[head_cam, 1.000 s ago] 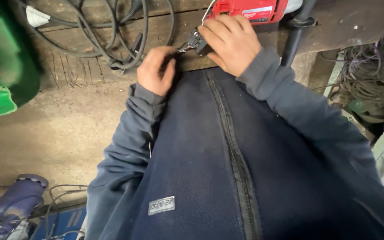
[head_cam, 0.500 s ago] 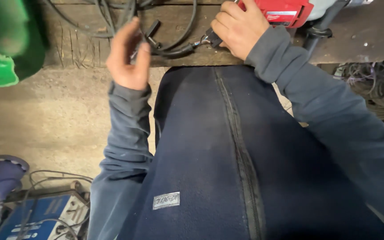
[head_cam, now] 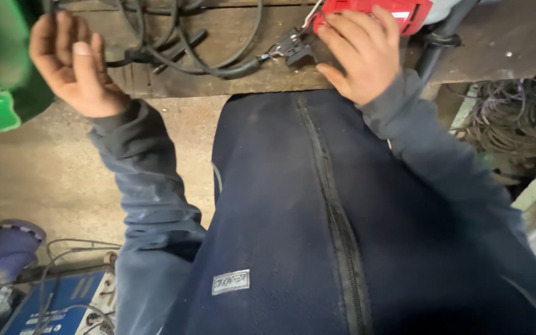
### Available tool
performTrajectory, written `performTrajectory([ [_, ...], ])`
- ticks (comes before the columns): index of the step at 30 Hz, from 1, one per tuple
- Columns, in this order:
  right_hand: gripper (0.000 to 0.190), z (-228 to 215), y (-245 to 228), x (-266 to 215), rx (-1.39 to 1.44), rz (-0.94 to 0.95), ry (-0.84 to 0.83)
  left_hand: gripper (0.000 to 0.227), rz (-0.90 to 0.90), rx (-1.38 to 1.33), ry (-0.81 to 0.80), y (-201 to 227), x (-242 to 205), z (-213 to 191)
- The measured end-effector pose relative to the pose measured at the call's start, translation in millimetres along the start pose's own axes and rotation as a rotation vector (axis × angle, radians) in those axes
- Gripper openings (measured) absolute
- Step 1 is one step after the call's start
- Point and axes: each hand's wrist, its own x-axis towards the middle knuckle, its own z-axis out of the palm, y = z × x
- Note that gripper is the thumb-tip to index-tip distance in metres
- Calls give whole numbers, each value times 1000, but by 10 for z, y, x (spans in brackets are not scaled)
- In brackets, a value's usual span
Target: The person repairs a red corded power drill at a workbench, handling a black switch component and connecting its wires to the open drill body. They hold the drill in one hand while fitting the switch and wires, then use pliers to work on the wire connections.
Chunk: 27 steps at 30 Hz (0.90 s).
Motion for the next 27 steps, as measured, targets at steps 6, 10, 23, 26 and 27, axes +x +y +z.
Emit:
performTrajectory([
  [6, 40, 89, 63, -556, 156, 207, 192, 50, -26, 49, 24, -27, 27, -82],
  [10, 33, 102, -57, -564, 203, 214, 174, 54, -25, 155, 18, -116, 166, -178],
  [23, 18, 180, -54, -426, 259, 114, 124, 55, -84, 146, 60, -394, 226, -488],
  [26, 19, 188, -81, -365, 256, 99, 98, 51, -107, 171, 64, -325, 190, -441],
  [27, 25, 185, -99, -328, 216, 72, 81, 50, -89, 185, 52, -304, 180, -412],
])
